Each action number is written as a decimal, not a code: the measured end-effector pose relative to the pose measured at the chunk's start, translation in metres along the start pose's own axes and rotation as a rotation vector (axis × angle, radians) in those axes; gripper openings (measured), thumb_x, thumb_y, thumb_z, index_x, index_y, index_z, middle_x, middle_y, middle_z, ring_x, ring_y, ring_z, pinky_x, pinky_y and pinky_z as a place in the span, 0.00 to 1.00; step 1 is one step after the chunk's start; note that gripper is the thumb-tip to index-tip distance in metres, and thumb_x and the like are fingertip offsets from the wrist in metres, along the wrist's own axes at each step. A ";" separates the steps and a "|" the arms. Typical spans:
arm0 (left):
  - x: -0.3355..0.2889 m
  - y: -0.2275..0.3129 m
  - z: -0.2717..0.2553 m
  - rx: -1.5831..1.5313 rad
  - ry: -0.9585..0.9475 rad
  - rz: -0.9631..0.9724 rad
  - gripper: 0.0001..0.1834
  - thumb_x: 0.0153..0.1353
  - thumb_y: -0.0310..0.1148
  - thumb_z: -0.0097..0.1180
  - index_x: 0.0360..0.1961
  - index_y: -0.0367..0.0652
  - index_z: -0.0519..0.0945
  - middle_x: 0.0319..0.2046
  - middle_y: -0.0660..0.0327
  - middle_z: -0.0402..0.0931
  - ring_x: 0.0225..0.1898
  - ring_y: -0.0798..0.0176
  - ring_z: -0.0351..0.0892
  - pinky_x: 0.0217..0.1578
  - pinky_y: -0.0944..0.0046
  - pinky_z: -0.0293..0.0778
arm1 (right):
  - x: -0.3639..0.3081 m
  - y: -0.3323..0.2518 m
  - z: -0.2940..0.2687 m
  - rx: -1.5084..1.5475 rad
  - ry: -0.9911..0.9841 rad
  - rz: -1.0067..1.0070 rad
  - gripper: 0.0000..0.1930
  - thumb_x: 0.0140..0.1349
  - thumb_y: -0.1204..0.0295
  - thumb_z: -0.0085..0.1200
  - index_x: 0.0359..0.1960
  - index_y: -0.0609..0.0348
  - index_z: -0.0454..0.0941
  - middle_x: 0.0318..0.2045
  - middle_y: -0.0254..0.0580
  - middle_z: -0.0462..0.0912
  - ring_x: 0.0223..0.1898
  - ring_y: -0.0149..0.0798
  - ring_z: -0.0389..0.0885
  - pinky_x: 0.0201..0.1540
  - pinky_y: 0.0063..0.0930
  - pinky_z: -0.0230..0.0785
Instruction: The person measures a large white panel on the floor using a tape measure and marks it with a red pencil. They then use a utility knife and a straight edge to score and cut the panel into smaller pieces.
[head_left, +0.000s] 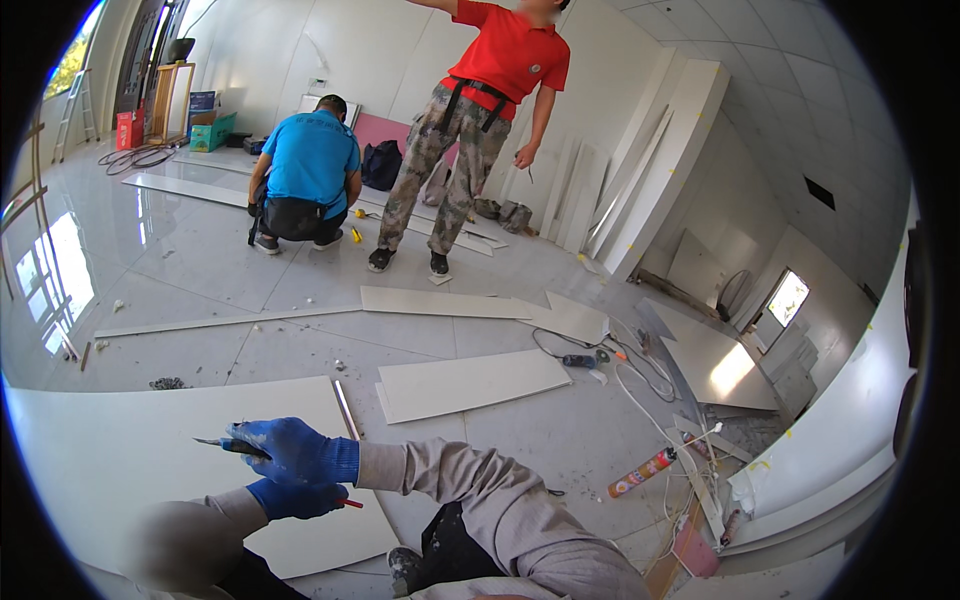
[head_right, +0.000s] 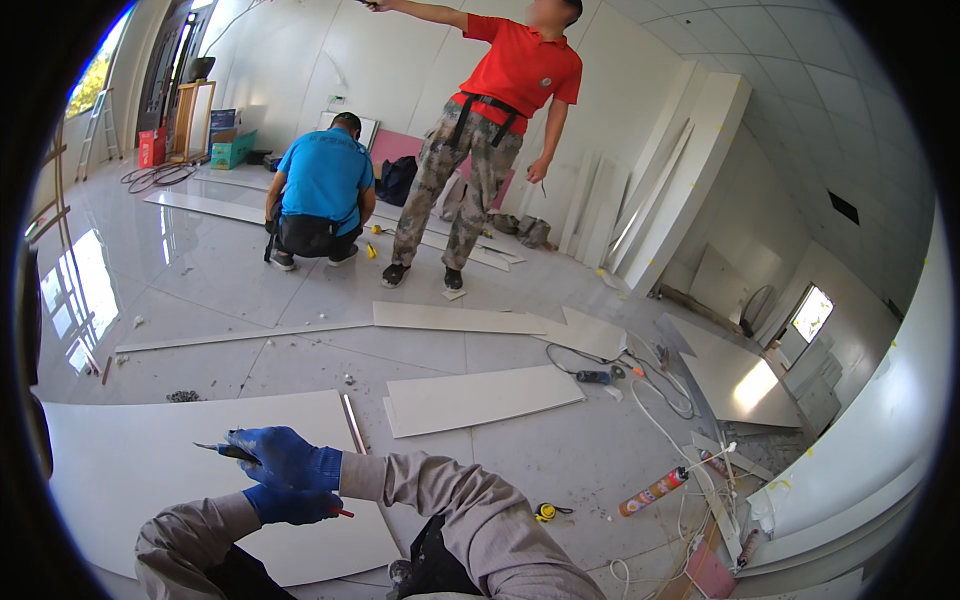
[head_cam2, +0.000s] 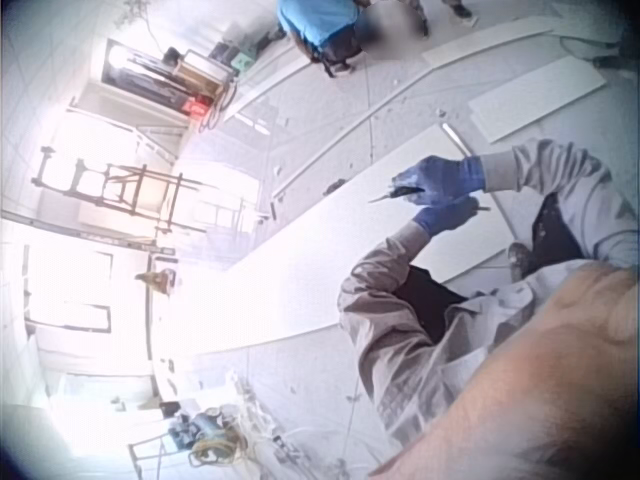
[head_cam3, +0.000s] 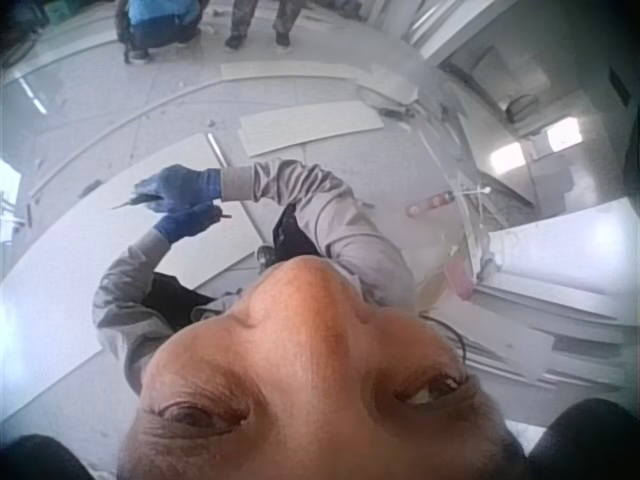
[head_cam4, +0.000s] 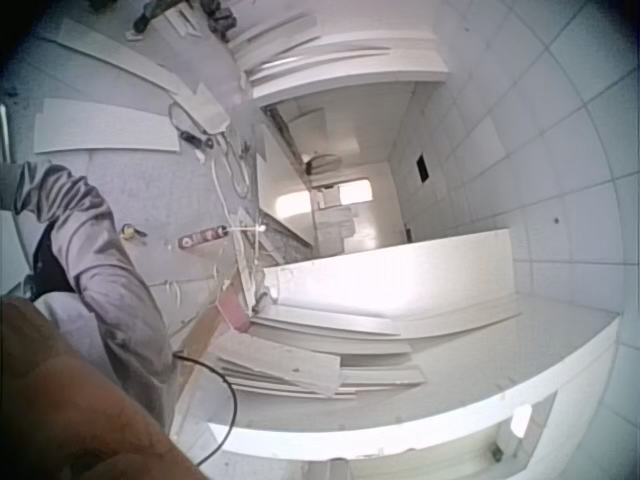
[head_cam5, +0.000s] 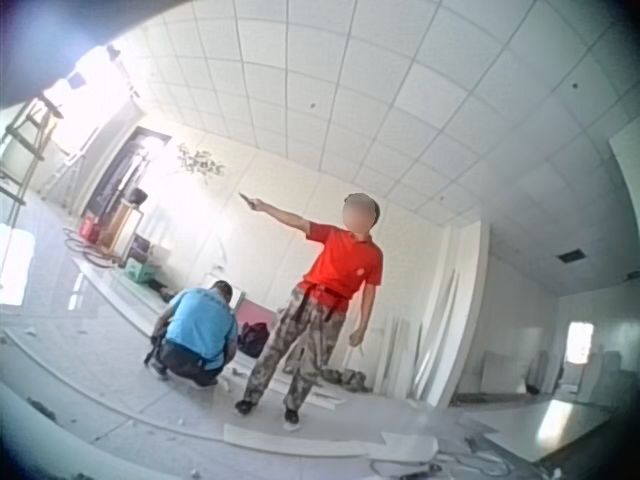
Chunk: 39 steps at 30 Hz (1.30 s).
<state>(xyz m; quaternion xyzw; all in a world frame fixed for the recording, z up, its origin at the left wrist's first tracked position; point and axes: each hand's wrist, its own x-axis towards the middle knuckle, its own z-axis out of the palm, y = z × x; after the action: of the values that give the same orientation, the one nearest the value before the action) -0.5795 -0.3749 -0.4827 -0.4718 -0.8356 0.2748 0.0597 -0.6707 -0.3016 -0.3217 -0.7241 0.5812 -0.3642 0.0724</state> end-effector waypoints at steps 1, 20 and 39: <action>0.000 0.001 -0.001 -0.011 0.000 -0.006 0.13 0.76 0.39 0.47 0.43 0.43 0.80 0.34 0.61 0.77 0.35 0.62 0.77 0.39 0.65 0.71 | 0.000 -0.001 0.001 -0.008 0.001 -0.008 0.27 0.60 0.71 0.60 0.62 0.67 0.75 0.47 0.61 0.83 0.43 0.58 0.85 0.47 0.39 0.80; 0.002 0.003 -0.011 -0.155 0.006 -0.040 0.13 0.75 0.39 0.48 0.42 0.43 0.81 0.34 0.60 0.78 0.35 0.61 0.78 0.40 0.64 0.73 | 0.002 0.000 0.010 -0.009 -0.023 -0.004 0.27 0.61 0.71 0.60 0.62 0.66 0.74 0.47 0.59 0.83 0.44 0.58 0.85 0.47 0.39 0.79; 0.007 -0.004 -0.011 -0.262 0.030 -0.071 0.12 0.74 0.38 0.49 0.42 0.43 0.81 0.33 0.59 0.79 0.35 0.60 0.78 0.40 0.62 0.74 | -0.002 0.002 0.000 0.006 -0.034 0.010 0.23 0.61 0.74 0.59 0.58 0.70 0.76 0.48 0.63 0.82 0.47 0.59 0.84 0.51 0.41 0.78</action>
<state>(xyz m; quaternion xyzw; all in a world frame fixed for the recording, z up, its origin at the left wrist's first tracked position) -0.5828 -0.3660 -0.4721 -0.4497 -0.8796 0.1541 0.0198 -0.6720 -0.3005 -0.3238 -0.7271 0.5823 -0.3532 0.0863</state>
